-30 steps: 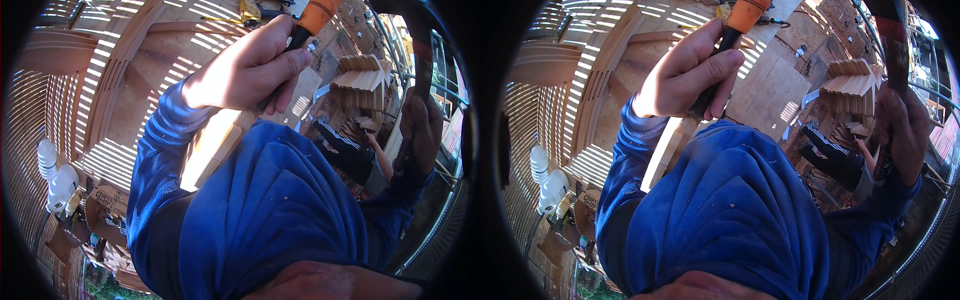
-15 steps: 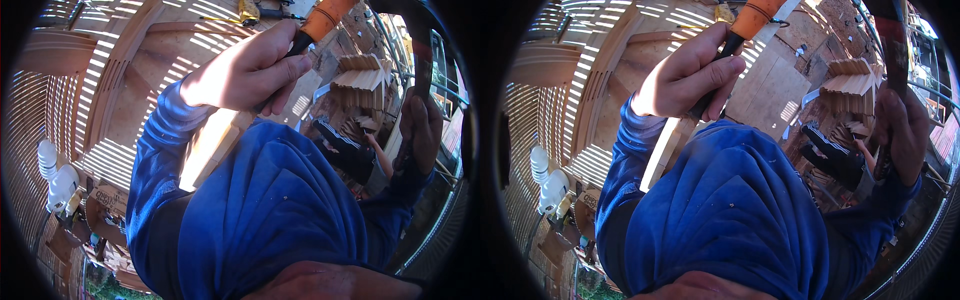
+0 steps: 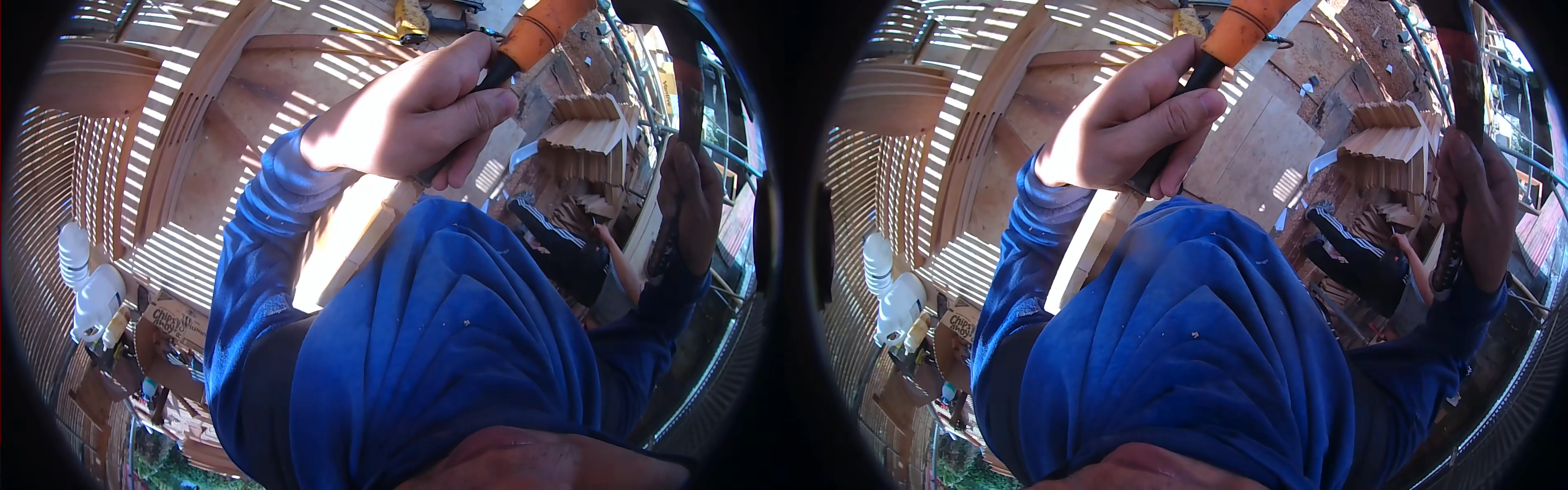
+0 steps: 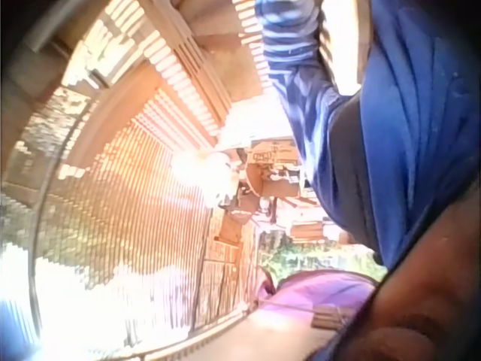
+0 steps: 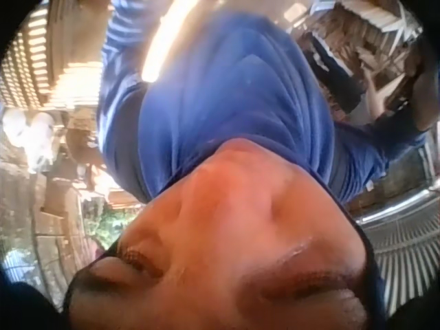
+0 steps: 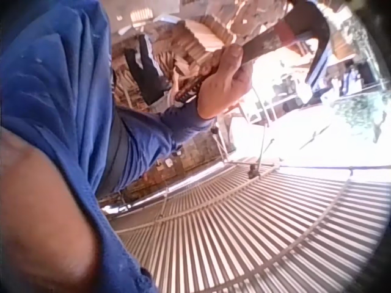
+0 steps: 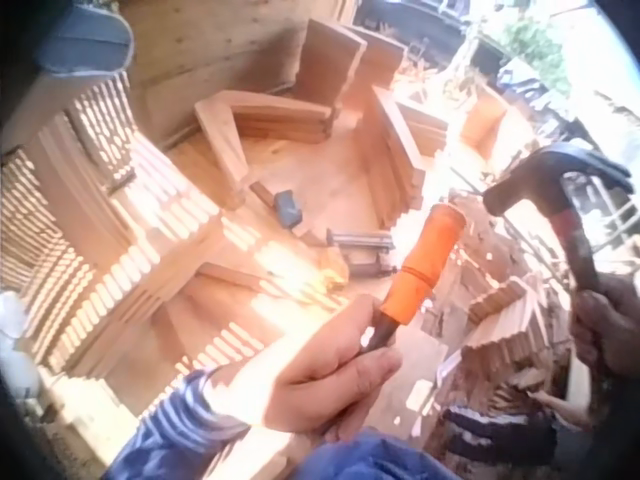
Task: Refining wood joints with a chisel and hammer, then assembling the frame with a nail gun.
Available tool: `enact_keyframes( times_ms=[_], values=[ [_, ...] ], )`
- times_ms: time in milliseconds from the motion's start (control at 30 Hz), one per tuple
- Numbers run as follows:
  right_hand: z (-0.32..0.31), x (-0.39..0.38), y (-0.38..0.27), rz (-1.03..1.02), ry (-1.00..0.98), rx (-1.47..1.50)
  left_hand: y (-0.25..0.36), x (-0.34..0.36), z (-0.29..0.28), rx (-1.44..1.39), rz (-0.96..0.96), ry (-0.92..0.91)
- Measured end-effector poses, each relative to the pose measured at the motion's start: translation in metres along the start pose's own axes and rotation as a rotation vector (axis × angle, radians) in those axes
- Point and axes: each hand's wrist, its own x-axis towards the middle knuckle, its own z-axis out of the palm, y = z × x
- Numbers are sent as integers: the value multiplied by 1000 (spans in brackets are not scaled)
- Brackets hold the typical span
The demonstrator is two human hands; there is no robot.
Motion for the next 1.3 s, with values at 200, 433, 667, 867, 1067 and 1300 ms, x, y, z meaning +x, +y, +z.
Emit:
enact_keyframes(
  times_ms=[200,433,667,867,1067,1300],
  values=[
    [1,0,-2,-21,2,-32,1,-1,1,-9,9,13],
    [4,-2,-2,-17,23,-10,3,0,0,19,2,-4],
    [7,4,-1,-96,-10,-84,0,0,1,72,25,-45],
    [18,14,-10,-66,83,-154,-2,2,2,25,-7,-38],
    [10,32,-2,-53,20,-216,-1,3,3,-21,-55,-7],
    [10,35,-6,-62,-20,-173,-1,1,3,-35,-82,8]
  ],
)
